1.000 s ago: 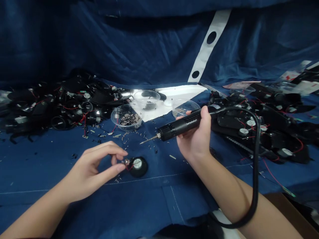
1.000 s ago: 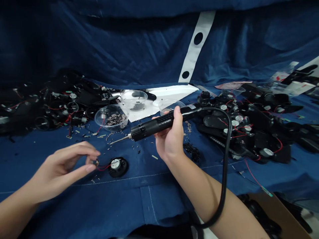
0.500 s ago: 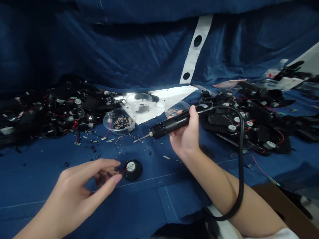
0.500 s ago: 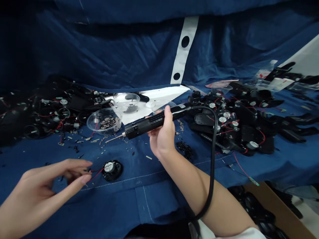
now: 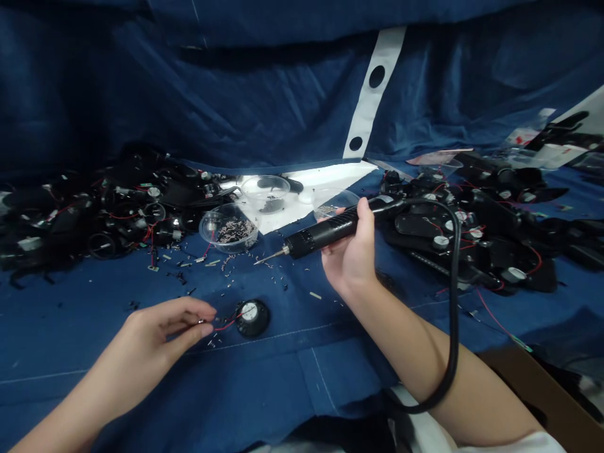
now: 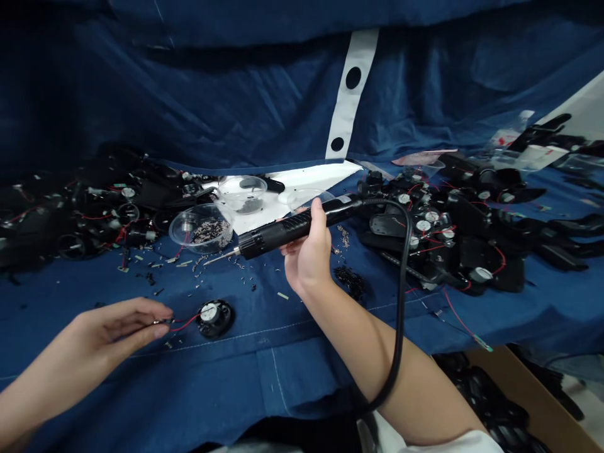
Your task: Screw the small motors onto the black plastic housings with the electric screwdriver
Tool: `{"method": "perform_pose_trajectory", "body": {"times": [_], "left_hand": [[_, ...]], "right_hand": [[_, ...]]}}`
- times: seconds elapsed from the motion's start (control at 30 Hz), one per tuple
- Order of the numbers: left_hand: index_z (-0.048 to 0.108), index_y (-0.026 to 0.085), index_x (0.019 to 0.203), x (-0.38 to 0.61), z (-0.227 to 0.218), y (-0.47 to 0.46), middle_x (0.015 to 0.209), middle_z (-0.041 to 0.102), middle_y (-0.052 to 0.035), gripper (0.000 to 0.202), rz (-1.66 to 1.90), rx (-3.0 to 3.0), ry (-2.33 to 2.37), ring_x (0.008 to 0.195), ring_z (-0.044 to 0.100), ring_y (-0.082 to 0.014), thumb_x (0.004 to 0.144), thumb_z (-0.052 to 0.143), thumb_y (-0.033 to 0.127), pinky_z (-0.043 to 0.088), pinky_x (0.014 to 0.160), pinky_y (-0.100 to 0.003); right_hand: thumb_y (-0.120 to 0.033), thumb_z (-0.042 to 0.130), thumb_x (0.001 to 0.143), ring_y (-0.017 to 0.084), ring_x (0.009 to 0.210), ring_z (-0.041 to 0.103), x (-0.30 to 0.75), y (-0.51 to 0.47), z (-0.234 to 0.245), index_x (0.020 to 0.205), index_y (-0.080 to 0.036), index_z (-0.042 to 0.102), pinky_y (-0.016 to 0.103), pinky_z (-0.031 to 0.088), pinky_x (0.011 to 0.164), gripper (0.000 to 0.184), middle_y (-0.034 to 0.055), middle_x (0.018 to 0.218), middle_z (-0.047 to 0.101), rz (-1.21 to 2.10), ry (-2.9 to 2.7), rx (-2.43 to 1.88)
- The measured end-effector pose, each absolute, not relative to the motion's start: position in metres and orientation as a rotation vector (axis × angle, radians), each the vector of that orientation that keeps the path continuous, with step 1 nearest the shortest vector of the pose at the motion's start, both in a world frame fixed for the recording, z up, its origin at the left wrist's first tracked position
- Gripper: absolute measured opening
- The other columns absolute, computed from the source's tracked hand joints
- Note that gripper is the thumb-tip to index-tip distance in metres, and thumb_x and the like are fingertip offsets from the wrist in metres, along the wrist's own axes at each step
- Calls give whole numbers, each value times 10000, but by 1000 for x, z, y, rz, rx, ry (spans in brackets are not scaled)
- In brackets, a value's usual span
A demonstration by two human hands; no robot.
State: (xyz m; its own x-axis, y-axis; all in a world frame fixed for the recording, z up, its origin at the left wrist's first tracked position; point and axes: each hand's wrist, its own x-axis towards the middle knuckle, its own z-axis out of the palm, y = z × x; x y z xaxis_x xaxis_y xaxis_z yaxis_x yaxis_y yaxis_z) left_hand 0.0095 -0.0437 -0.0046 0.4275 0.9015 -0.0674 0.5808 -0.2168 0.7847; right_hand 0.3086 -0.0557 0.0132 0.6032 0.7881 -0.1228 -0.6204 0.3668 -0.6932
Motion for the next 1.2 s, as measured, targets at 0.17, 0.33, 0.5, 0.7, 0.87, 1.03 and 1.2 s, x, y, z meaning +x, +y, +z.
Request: {"method": "perform_pose_trajectory", "body": {"times": [0.17, 0.33, 0.5, 0.7, 0.87, 1.03, 1.2], "left_hand": [[764, 229, 901, 6, -14, -47, 823, 772, -48, 368, 740, 1549, 1206, 768, 744, -210, 658, 920, 459, 628, 668, -240], [760, 230, 1012, 2, -17, -51, 841, 756, -50, 314, 768, 1562, 1076, 723, 710, -180, 783, 852, 425, 613, 649, -255], [773, 306, 1067, 11, 10, -63, 993, 753, -29, 242, 863, 2259, 1099, 903, 711, -202, 892, 711, 462, 601, 744, -253], [798, 317, 985, 38, 21, -72, 810, 723, -9, 251, 819, 2485, 1103, 709, 669, -158, 957, 622, 494, 470, 443, -184], [820, 329, 992, 38, 18, -66, 832, 773, 12, 292, 794, 2395, 1186, 654, 704, -156, 937, 636, 549, 493, 448, -200], [809, 319, 1065, 37, 16, -66, 946, 811, 7, 298, 758, 2275, 1212, 726, 756, -211, 932, 646, 529, 492, 416, -222], [772, 288, 1128, 43, 10, -70, 1083, 804, -21, 205, 897, 2420, 844, 961, 767, -214, 973, 637, 288, 636, 804, -308]], "right_hand": [[-693, 674, 833, 127, 507, 498, 309, -56, 13, 893, -230, 538, 255, 280, 453, 486, -6, 654, 630, 915, -271, -779], [-683, 698, 822, 126, 513, 472, 309, -57, 14, 891, -226, 540, 269, 261, 468, 488, -7, 646, 622, 907, -276, -746], [-677, 680, 842, 130, 523, 492, 309, -56, 16, 879, -223, 543, 267, 262, 469, 476, -4, 645, 621, 907, -261, -745], [-667, 689, 818, 133, 531, 523, 309, -55, 18, 891, -220, 551, 259, 275, 474, 474, 14, 666, 657, 891, -237, -773], [-667, 656, 837, 129, 529, 521, 314, -54, 19, 870, -221, 546, 263, 293, 471, 460, 4, 674, 632, 862, -226, -757], [-704, 632, 804, 144, 540, 540, 322, -50, 18, 842, -247, 539, 270, 328, 475, 468, 3, 724, 627, 807, -234, -819], [-700, 610, 809, 149, 555, 566, 327, -49, 18, 816, -251, 536, 267, 345, 486, 455, 9, 726, 633, 806, -240, -806]]}}
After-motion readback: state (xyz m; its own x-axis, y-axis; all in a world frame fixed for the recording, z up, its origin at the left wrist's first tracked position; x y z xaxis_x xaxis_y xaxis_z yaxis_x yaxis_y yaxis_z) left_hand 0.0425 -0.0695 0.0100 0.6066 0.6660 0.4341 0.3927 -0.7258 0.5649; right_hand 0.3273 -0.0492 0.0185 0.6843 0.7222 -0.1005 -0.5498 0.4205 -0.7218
